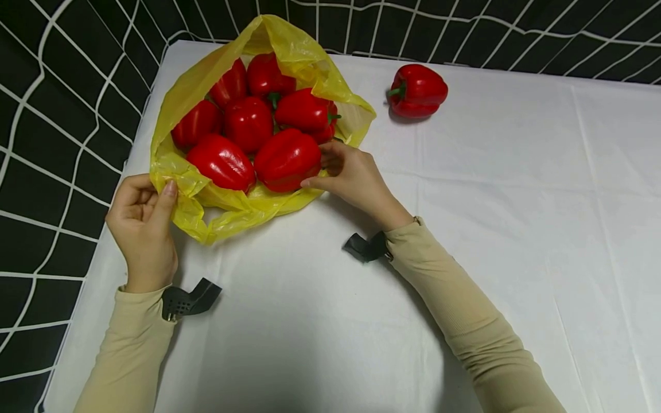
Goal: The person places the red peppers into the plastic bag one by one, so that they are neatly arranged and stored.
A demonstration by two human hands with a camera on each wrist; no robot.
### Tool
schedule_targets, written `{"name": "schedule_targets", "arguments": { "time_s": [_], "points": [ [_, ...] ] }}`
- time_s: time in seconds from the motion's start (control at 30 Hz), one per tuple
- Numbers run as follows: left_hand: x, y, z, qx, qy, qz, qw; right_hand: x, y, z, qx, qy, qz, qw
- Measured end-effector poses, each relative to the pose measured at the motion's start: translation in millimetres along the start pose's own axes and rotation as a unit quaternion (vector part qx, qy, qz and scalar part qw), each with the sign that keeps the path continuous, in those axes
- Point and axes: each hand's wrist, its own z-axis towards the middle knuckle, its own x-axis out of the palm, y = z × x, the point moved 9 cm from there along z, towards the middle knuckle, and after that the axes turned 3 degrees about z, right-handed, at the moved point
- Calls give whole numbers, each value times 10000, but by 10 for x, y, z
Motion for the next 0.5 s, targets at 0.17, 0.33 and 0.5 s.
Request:
{"name": "schedule_targets", "arguments": {
  "time_s": [0.17, 0.33, 0.5],
  "points": [
    [8, 6, 1, -5, 18, -25, 10000, -32, -26, -4, 219, 192, -323, 9991],
    [14, 9, 2, -12, 31, -25, 10000, -70, -43, -20, 421, 493, -436, 9969],
    [14, 9, -1, -13, 29, 13, 10000, -104, -54, -53, 568, 862, -675, 9924]
  ]
}}
